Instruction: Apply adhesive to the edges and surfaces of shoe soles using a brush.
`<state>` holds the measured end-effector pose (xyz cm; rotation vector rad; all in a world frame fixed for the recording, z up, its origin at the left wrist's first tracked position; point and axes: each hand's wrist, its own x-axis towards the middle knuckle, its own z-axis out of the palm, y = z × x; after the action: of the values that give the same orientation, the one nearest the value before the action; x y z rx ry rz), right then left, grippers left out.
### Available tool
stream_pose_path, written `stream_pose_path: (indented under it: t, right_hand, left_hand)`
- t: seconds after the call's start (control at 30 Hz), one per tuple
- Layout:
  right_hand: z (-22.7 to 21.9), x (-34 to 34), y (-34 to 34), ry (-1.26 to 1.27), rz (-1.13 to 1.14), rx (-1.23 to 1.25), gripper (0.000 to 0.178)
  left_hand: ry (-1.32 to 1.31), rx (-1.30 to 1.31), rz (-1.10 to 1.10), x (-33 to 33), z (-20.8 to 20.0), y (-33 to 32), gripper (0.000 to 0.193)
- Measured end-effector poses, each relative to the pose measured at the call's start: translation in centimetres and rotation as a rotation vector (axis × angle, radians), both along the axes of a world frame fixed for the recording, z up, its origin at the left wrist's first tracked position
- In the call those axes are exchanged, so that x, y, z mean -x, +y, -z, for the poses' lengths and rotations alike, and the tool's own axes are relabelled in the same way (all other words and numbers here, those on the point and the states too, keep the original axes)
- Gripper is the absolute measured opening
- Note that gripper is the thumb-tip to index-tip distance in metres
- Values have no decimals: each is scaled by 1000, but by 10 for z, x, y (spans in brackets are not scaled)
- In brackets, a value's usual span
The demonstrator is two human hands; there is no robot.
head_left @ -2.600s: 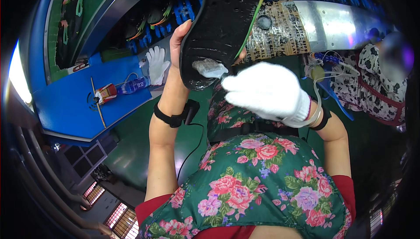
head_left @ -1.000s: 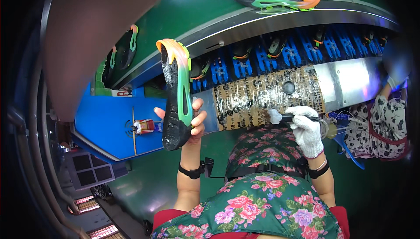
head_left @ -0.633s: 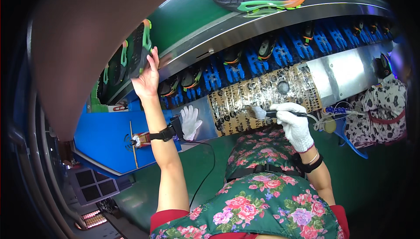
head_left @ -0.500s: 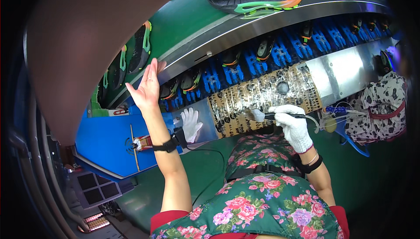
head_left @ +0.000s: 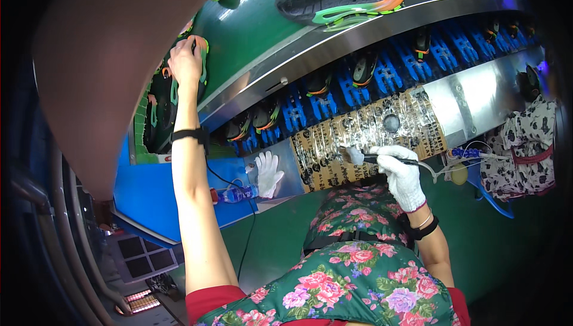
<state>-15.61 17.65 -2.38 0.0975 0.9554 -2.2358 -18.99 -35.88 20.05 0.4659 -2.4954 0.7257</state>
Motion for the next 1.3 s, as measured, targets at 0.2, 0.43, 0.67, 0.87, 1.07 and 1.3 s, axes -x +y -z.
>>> stream_pose_path:
  t: [0.2,0.43,0.67,0.87,1.07,1.3]
  right_hand:
    - [5,-4,16,11,72,-65,16]
    - [4,-8,37,-22,113,-135,17]
    - [3,-5,38,66,54,-170,22]
    - [4,-1,38,72,28,-121,22]
    - [-1,4,54,26,101,-123,20]
    - [-22,33,88,-7,306,109,19]
  left_hand:
    - [-280,64,-333,26,22,-59,31]
    - [-177,121,-153,20,34,-109,26]
    - [-43,130,-97,45,39,13,39]
    - [52,-1425,-56,111,49,140,57]
    - [432,-1650,266,107,54,170,39]
    - [806,-1665,653,-24,39,185,31]
